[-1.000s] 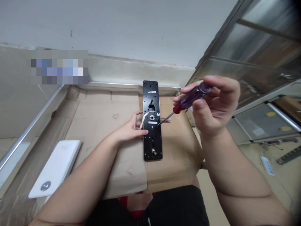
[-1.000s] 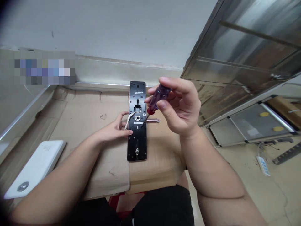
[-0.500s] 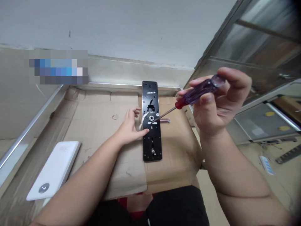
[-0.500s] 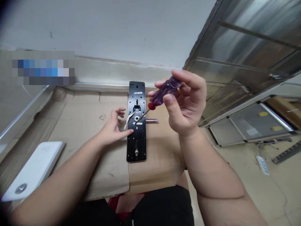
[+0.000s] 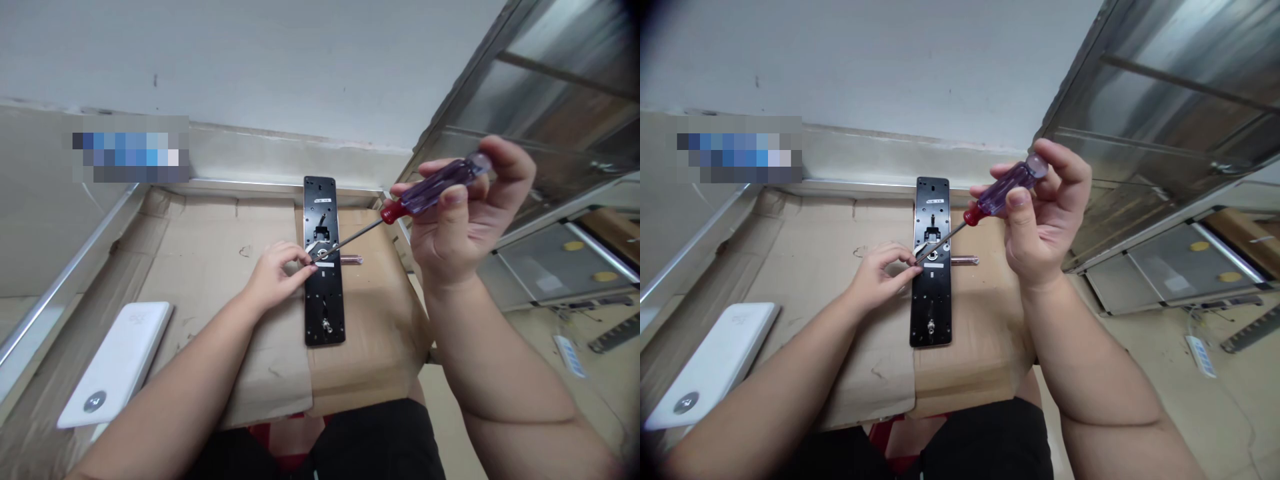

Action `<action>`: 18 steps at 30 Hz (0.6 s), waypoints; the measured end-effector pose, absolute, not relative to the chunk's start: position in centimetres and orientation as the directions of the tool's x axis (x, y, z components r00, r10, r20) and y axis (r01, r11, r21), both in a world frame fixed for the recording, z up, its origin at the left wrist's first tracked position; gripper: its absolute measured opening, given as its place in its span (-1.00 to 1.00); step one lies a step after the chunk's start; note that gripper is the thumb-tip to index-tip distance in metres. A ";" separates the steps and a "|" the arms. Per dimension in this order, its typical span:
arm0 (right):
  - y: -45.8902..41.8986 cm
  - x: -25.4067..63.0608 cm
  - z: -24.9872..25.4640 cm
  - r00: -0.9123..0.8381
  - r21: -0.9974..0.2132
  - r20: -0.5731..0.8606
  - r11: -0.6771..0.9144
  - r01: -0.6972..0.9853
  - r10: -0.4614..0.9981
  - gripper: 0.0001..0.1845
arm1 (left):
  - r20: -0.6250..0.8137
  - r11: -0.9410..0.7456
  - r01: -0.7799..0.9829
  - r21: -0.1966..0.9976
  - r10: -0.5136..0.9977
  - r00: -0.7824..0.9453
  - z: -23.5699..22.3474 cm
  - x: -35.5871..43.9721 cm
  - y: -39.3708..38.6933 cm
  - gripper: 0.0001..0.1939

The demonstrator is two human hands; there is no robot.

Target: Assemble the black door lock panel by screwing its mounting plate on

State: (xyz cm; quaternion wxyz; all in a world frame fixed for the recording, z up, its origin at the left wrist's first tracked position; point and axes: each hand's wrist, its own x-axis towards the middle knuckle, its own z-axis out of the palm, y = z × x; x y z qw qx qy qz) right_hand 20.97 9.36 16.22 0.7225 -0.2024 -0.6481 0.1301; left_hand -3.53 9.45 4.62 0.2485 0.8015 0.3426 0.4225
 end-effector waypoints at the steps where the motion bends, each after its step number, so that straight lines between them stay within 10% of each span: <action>1: 9.4 21.0 16.2 0.127 -0.465 0.882 0.882 0.077 0.454 -0.60 | 0.509 -0.643 0.341 0.686 0.759 0.407 4.6 -3.6 9.4 -0.88; 18: 9.4 21.4 16.1 0.111 -0.551 0.834 0.827 0.111 0.541 -0.57 | 0.573 -0.688 0.358 0.631 0.724 0.384 4.7 -3.7 9.3 -0.91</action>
